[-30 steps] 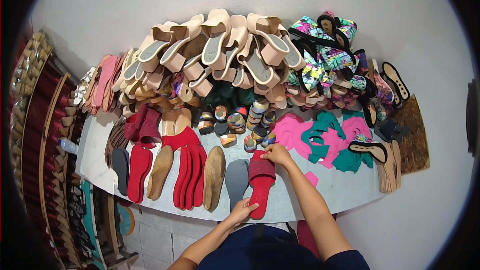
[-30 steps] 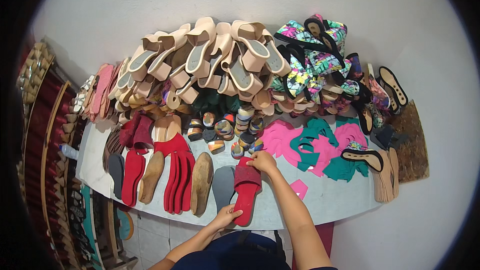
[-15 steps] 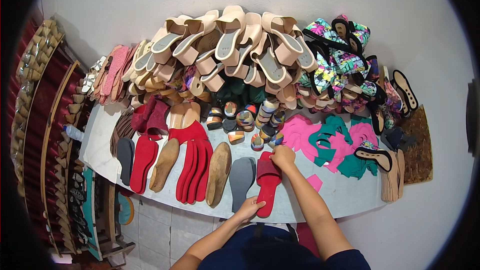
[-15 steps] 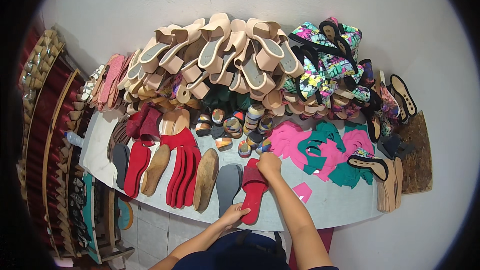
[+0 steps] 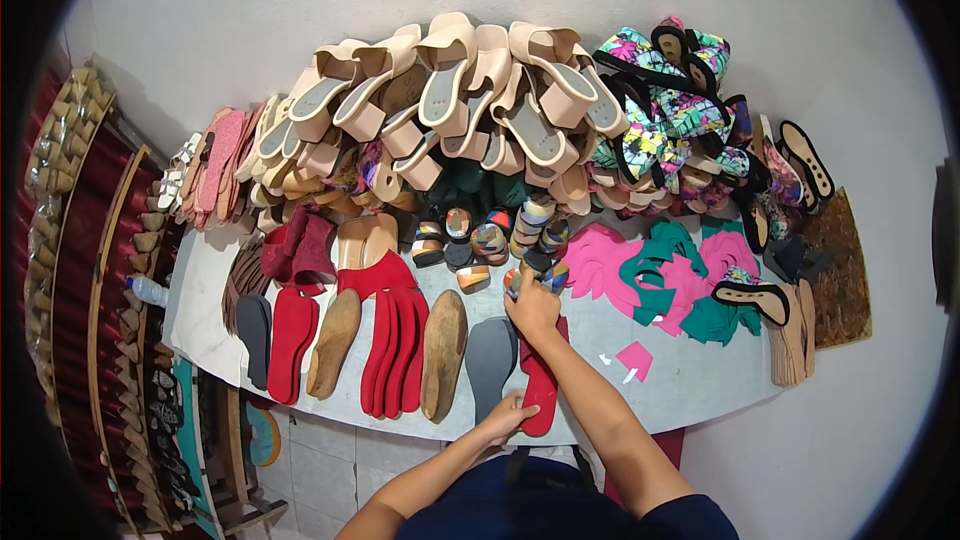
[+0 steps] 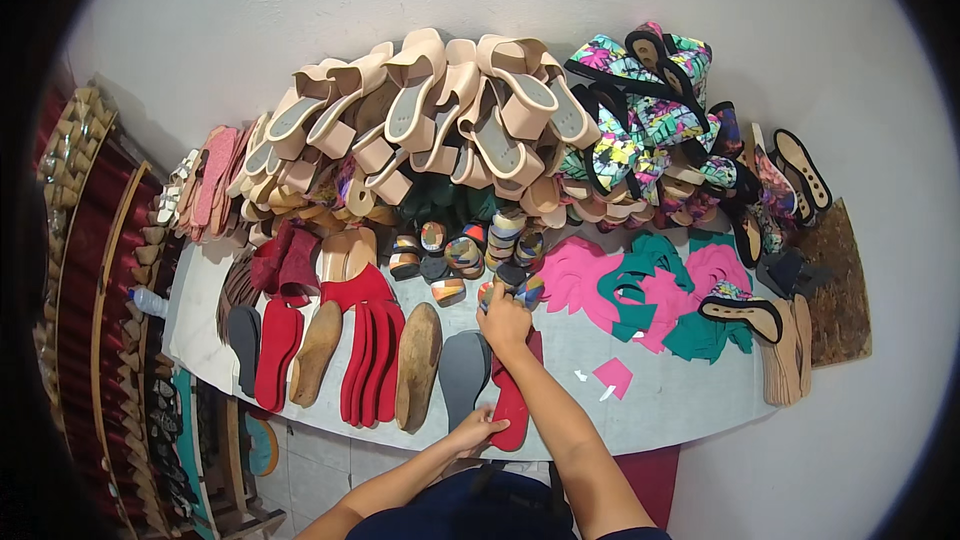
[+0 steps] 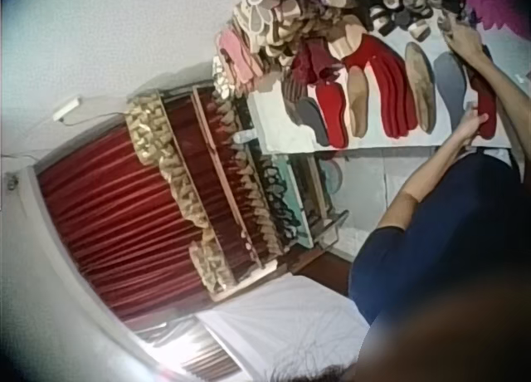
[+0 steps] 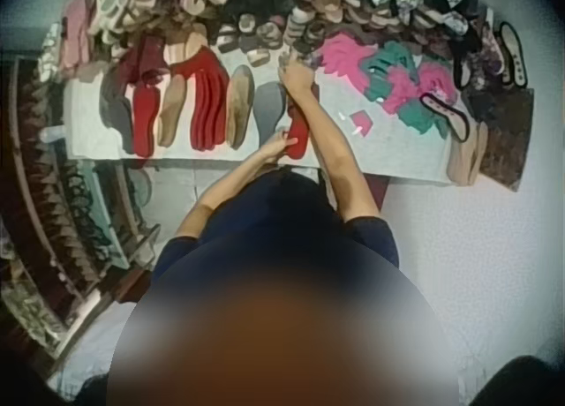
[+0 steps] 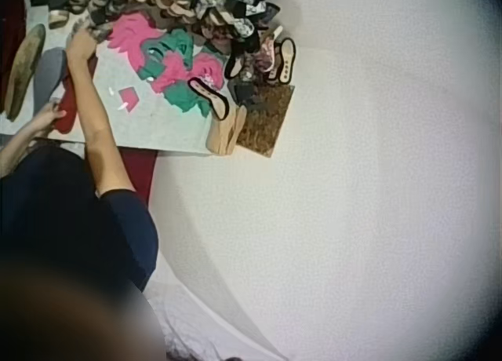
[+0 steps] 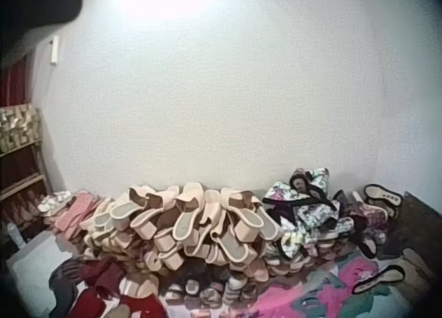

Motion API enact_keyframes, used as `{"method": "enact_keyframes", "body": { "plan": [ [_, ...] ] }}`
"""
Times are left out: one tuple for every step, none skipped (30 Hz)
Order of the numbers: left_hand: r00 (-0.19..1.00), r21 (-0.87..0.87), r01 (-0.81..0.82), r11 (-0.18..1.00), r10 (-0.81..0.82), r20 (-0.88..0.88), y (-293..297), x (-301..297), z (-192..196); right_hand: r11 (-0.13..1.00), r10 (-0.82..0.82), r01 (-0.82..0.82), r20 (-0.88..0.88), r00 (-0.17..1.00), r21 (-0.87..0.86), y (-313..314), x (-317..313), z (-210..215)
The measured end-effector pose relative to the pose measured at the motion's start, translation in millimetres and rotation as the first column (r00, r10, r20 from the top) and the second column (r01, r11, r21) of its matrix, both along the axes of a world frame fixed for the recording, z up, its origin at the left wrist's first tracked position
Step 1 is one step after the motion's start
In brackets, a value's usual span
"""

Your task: Attaching red straps to shoe soles to assemble sandals in a workshop environment.

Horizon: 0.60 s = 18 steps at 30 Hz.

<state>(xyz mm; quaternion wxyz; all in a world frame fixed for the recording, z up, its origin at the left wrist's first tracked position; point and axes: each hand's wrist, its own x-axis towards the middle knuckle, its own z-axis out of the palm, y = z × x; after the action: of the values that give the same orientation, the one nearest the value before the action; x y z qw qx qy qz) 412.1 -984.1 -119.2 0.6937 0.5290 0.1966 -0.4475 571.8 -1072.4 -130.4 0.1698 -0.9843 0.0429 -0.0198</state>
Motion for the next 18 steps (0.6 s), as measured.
{"method": "enact_keyframes", "body": {
  "plan": [
    [1.000,0.080,0.002,0.997,0.000,-0.026,0.4,1.2,6.5,0.996,-0.023,0.026,-0.039,0.999,0.081,-1.1,-2.8,2.4],
    [1.000,0.079,0.013,0.997,-0.011,-0.028,1.2,1.0,6.0,0.996,-0.033,0.037,-0.041,0.999,0.081,-3.1,-7.3,3.7],
    [1.000,0.070,-0.009,0.998,0.011,-0.023,2.0,0.7,4.8,0.986,-0.030,0.019,0.063,0.998,0.165,-6.0,-13.7,4.9],
    [1.000,0.058,-0.024,0.998,0.025,-0.016,2.3,0.2,3.8,0.970,-0.043,0.001,0.169,0.985,0.243,-11.3,-21.2,8.7],
    [1.000,0.056,-0.011,0.998,0.012,-0.016,5.7,0.6,-3.2,0.966,-0.032,-0.027,0.225,0.974,0.256,-14.1,-30.4,21.2],
    [0.999,0.007,0.029,1.000,-0.029,-0.040,9.8,1.3,-14.4,0.967,-0.046,-0.013,0.226,0.973,0.254,-17.9,-37.7,28.5],
    [0.995,-0.043,0.077,0.996,-0.080,-0.064,11.6,2.4,-16.9,0.974,-0.066,-0.002,0.291,0.955,0.228,-24.5,-45.6,33.3],
    [0.992,-0.045,0.101,0.994,-0.104,-0.065,12.7,2.2,-19.2,0.979,-0.085,0.012,0.354,0.931,0.202,-30.9,-53.5,34.9],
    [0.993,-0.056,0.100,0.993,-0.103,-0.052,13.4,2.4,-21.8,0.977,-0.125,0.049,0.369,0.921,0.207,-36.3,-62.8,33.4],
    [0.993,-0.068,0.105,0.992,-0.108,-0.039,13.8,3.0,-22.1,0.976,-0.151,0.078,0.369,0.917,0.203,-41.9,-72.7,33.1],
    [0.984,-0.062,0.175,0.983,-0.172,0.046,14.9,5.0,-27.9,0.973,-0.211,0.154,0.375,0.903,0.174,-47.0,-83.2,32.7],
    [0.979,-0.065,0.201,0.977,-0.199,0.046,15.5,4.3,-30.8,0.963,-0.268,0.229,0.382,0.885,0.145,-52.0,-94.5,31.6],
    [0.983,-0.093,0.183,0.979,-0.181,0.027,14.4,5.1,-26.4,0.949,-0.313,0.266,0.411,0.856,0.169,-57.5,-106.9,25.2],
    [0.987,-0.120,0.162,0.980,-0.162,0.006,13.2,6.2,-22.7,0.943,-0.333,0.289,0.408,0.850,0.167,-62.0,-120.6,19.6],
    [0.987,-0.098,0.162,0.982,-0.161,0.017,13.2,7.1,-21.4,0.922,-0.388,0.359,0.394,0.833,0.147,-65.7,-134.9,14.4],
    [0.986,-0.063,0.169,0.984,-0.169,0.011,13.8,7.0,-23.1,0.898,-0.435,0.421,0.385,0.814,0.125,-68.2,-148.4,10.5],
    [0.986,-0.049,0.169,0.984,-0.169,0.004,13.6,7.4,-20.6,0.883,-0.460,0.457,0.400,0.793,0.109,-69.4,-161.1,3.3],
    [0.986,-0.034,0.166,0.985,-0.166,-0.002,13.1,7.5,-18.0,0.879,-0.466,0.465,0.398,0.790,0.107,-68.3,-175.1,-3.2]
  ]
}}
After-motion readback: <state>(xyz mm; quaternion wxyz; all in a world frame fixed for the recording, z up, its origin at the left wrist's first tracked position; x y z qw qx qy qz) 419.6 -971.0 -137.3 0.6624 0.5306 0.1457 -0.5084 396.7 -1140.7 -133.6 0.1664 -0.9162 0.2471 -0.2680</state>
